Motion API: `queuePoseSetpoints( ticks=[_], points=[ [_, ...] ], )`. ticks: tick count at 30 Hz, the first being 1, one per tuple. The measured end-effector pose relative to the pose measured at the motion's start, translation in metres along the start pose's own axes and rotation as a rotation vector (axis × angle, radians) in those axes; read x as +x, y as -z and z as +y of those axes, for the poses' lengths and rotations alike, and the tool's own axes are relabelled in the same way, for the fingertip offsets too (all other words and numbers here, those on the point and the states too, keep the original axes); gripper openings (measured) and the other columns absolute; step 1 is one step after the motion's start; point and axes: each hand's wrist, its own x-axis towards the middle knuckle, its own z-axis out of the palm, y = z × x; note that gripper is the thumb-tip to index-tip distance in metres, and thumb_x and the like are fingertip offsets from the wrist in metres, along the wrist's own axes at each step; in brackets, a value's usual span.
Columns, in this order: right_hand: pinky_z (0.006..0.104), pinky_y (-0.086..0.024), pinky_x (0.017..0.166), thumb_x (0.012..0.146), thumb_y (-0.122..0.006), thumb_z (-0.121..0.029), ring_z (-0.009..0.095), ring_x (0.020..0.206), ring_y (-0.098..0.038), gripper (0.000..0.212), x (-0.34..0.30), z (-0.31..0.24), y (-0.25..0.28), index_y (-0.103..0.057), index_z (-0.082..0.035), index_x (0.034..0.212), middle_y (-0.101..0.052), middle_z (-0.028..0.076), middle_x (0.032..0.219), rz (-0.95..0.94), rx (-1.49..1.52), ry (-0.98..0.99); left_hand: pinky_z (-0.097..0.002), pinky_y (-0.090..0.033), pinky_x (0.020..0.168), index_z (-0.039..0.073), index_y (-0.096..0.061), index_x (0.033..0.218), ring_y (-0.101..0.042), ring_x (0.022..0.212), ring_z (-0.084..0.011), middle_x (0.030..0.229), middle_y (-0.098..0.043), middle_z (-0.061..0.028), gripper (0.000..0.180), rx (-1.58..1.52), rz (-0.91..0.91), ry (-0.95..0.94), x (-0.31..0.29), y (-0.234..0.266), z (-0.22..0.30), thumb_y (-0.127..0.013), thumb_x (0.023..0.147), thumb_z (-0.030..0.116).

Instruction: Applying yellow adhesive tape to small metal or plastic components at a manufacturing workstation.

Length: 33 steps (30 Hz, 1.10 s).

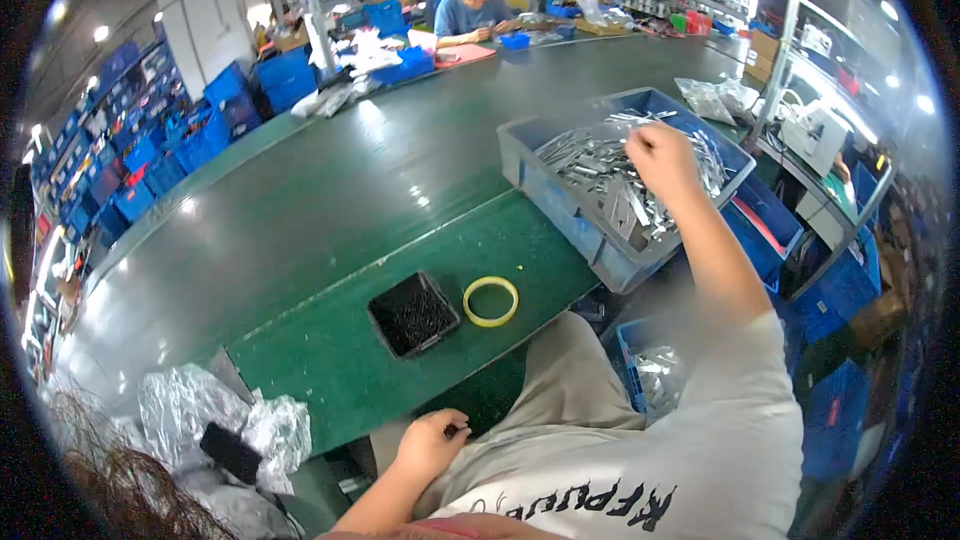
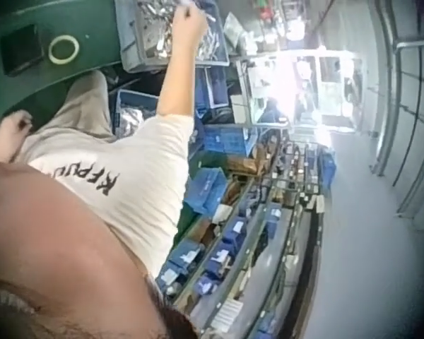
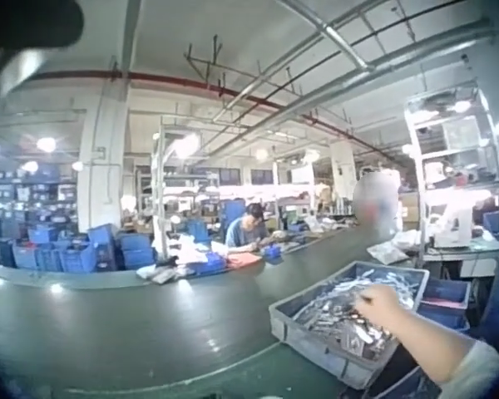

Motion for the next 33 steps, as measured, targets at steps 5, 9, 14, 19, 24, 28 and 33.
queuePoseSetpoints(
  ticks=[5,9,14,19,24,28,33],
  points=[
    [0.0354,-0.04,0.052,0.084,-0.061,-0.012,0.027,0.056,-0.057,0.025,-0.089,-0.068,0.022,-0.054,-0.004,0.062,-0.056,0.011,0.06,-0.401,0.433,0.199,-0.0383,-0.055,0.075,0.004,-0.069,0.092,-0.068,0.084,-0.0338,0.09,-0.07,-0.0149,0.014,0.052,0.064,-0.075,0.004,0.003,-0.01,-0.07,0.081,0.012],
    [0.0391,-0.038,0.051,0.085,-0.062,-0.012,0.029,0.055,-0.054,0.028,-0.168,-0.109,-0.016,-0.048,-0.003,0.062,-0.052,0.012,0.06,-0.974,0.754,0.175,-0.0397,-0.054,0.077,0.001,-0.068,0.096,-0.067,0.085,-0.0339,0.092,-0.069,-0.0164,0.017,-0.137,0.201,-0.056,0.011,0.006,0.0,-0.07,0.083,0.011],
    [0.0426,-0.041,0.056,0.09,-0.062,-0.02,0.035,0.061,-0.055,0.03,-0.219,-0.17,-0.033,-0.053,0.0,0.068,-0.05,0.016,0.066,-1.222,0.83,0.138,-0.0391,-0.053,0.081,0.0,-0.059,0.116,-0.066,0.094,-0.0313,0.102,-0.067,-0.0158,0.046,-0.064,0.147,-0.291,0.002,0.012,0.022,-0.077,0.08,0.022],
    [0.0411,-0.045,0.062,0.091,-0.062,-0.021,0.033,0.069,-0.058,0.023,-0.211,-0.172,-0.047,-0.061,-0.002,0.079,-0.058,0.015,0.074,-1.208,0.983,0.077,-0.0317,-0.053,0.063,0.001,-0.058,0.104,-0.068,0.07,-0.0187,0.081,-0.068,-0.0101,0.024,-0.277,-0.073,0.133,-0.011,-0.002,0.025,-0.07,0.09,0.017],
    [0.0399,-0.045,0.087,0.088,-0.067,-0.022,0.031,0.097,-0.06,0.019,-0.198,-0.145,-0.092,-0.066,-0.004,0.095,-0.065,0.011,0.097,-0.576,0.423,0.082,-0.0236,-0.044,0.052,0.003,-0.056,0.092,-0.055,0.057,-0.0064,0.069,-0.059,-0.0004,0.016,-0.569,0.038,0.281,-0.004,-0.007,0.017,-0.064,0.096,0.016],
    [0.0433,-0.04,0.097,0.086,-0.069,-0.023,0.03,0.102,-0.06,0.02,-0.202,-0.144,-0.125,-0.066,-0.006,0.095,-0.065,0.01,0.102,-0.488,0.177,0.154,-0.0243,-0.045,0.049,0.005,-0.054,0.094,-0.054,0.053,-0.0098,0.068,-0.057,-0.0022,0.015,-0.817,0.039,0.404,0.0,-0.009,0.009,-0.058,0.1,0.018],
    [0.0463,-0.033,0.102,0.087,-0.068,-0.021,0.026,0.1,-0.062,0.015,-0.209,-0.136,-0.12,-0.064,-0.008,0.094,-0.066,0.007,0.097,-0.683,0.159,0.033,-0.0261,-0.047,0.049,0.006,-0.053,0.099,-0.058,0.054,-0.0132,0.07,-0.061,-0.0058,0.015,-0.945,0.062,0.449,-0.002,0.0,0.011,-0.052,0.102,0.021]
  ],
)
